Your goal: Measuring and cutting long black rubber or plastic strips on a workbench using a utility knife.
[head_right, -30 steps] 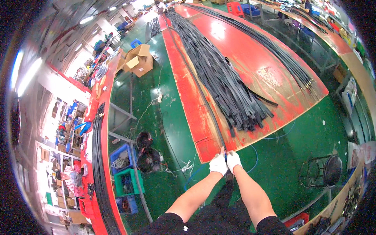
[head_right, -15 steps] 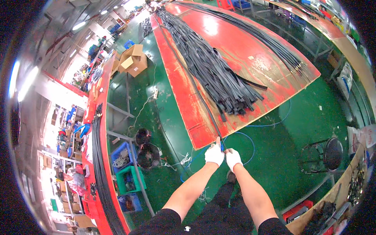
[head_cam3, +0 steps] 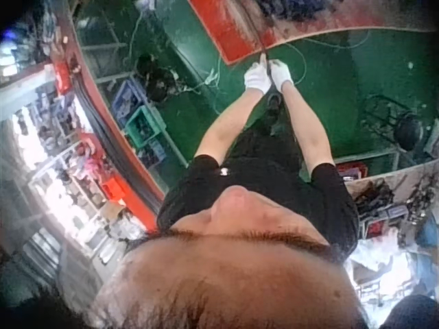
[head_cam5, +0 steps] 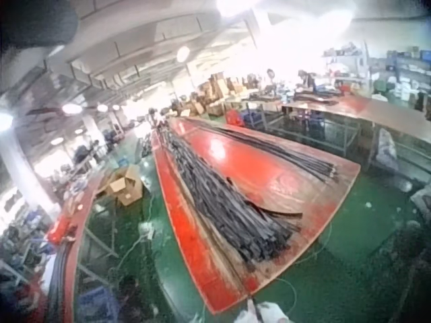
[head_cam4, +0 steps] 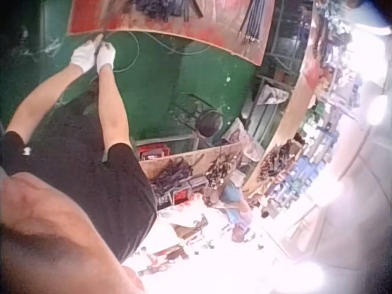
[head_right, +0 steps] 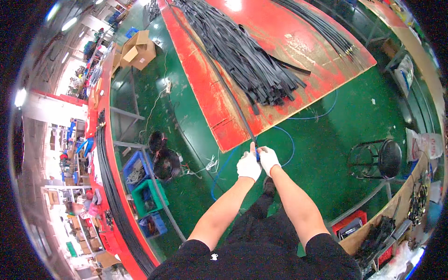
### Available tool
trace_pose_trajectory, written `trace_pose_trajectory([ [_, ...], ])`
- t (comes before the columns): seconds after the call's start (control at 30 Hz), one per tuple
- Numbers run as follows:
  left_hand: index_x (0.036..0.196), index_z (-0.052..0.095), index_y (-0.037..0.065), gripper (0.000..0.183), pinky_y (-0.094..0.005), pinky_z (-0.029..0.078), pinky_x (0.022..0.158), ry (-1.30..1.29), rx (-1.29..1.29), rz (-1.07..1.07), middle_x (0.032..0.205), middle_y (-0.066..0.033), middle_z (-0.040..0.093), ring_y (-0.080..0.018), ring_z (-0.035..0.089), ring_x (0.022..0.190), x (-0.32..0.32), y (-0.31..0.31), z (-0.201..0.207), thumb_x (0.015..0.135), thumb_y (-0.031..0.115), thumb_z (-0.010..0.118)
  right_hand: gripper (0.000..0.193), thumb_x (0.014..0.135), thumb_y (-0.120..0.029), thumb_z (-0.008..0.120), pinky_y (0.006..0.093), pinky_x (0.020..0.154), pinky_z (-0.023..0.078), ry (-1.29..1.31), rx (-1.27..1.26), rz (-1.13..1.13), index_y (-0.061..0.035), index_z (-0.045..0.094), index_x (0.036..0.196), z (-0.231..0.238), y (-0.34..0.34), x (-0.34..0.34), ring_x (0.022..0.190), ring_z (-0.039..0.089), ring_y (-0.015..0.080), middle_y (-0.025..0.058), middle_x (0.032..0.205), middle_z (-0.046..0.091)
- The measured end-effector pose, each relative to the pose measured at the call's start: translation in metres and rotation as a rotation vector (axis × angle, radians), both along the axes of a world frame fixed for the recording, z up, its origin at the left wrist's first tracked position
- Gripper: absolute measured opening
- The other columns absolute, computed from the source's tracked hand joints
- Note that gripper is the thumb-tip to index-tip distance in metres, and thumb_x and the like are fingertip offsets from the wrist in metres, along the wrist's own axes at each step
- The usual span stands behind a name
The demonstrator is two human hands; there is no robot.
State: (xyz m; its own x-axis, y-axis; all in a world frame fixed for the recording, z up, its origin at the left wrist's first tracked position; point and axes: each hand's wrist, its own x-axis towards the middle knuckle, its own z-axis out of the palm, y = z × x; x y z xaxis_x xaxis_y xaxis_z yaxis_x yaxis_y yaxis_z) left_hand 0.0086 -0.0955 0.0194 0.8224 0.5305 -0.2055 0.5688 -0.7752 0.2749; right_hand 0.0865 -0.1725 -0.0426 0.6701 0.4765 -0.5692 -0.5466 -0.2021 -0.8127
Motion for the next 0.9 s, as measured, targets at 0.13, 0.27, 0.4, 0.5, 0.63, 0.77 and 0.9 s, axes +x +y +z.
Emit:
trace_pose_trajectory([
  [0.13,0.161,0.039,0.009,0.076,-0.0483,0.060,0.080,0.007,0.025,0.032,0.107,-0.0212,0.068,-0.0370,0.072,0.092,0.001,-0.001,0.002,0.092,0.025,0.067,0.029,0.106,-0.017,0.058,0.0334,0.087,0.052,-0.025,-0.020,-0.019,0.0052,0.072,0.119,0.005,0.002,-0.004,0.096,0.066,0.0197,0.0124,0.105,0.075],
  [0.27,0.161,0.041,0.010,0.074,-0.0502,0.060,0.082,-0.010,0.047,0.043,0.109,-0.0227,0.068,-0.0394,0.072,0.094,0.010,-0.005,0.004,0.093,0.027,0.066,0.029,0.105,-0.019,0.059,0.0350,0.087,0.053,-0.061,0.011,-0.033,0.0046,0.074,0.115,0.000,-0.007,-0.001,0.093,0.068,0.0211,0.0147,0.099,0.076],
  [0.4,0.164,0.037,0.012,0.079,-0.0497,0.060,0.086,0.029,0.027,0.044,0.112,-0.0230,0.068,-0.0404,0.072,0.098,0.010,-0.008,0.000,0.092,0.025,0.067,0.031,0.103,-0.021,0.061,0.0365,0.085,0.053,-0.170,-0.024,0.001,0.0052,0.073,0.114,-0.023,-0.039,-0.023,0.091,0.068,0.0228,0.0176,0.099,0.077],
  [0.5,0.166,0.034,0.013,0.084,-0.0476,0.060,0.087,0.104,0.016,0.071,0.115,-0.0219,0.067,-0.0375,0.073,0.099,0.005,-0.008,-0.002,0.090,0.023,0.068,0.032,0.102,-0.024,0.063,0.0365,0.083,0.052,-0.093,-0.108,0.033,0.0026,0.073,0.116,-0.011,-0.075,-0.058,0.087,0.064,0.0216,0.0142,0.094,0.073],
  [0.63,0.167,0.032,0.013,0.087,-0.0468,0.060,0.088,0.094,0.020,0.068,0.115,-0.0213,0.067,-0.0363,0.073,0.099,0.002,-0.015,0.005,0.089,0.021,0.069,0.029,0.106,-0.026,0.059,0.0326,0.077,0.050,-0.017,-0.070,-0.014,-0.0005,0.073,0.112,0.010,-0.116,-0.087,0.084,0.062,0.0173,0.0065,0.095,0.071],
  [0.77,0.166,0.032,0.013,0.087,-0.0486,0.060,0.087,0.064,-0.013,0.081,0.115,-0.0223,0.067,-0.0398,0.072,0.096,-0.005,-0.008,0.003,0.088,0.022,0.070,0.027,0.108,-0.027,0.058,0.0323,0.069,0.048,0.140,-0.052,0.123,-0.0029,0.070,0.109,0.023,-0.107,-0.069,0.078,0.059,0.0153,0.0019,0.087,0.065],
  [0.9,0.165,0.035,0.012,0.083,-0.0493,0.060,0.087,0.033,-0.032,0.130,0.115,-0.0236,0.068,-0.0403,0.072,0.097,0.001,-0.001,0.003,0.089,0.023,0.069,0.025,0.109,-0.029,0.057,0.0332,0.051,0.040,0.337,0.144,-0.018,-0.0062,0.068,0.108,0.001,-0.059,-0.037,0.064,0.052,0.0136,0.0007,0.078,0.058],
])
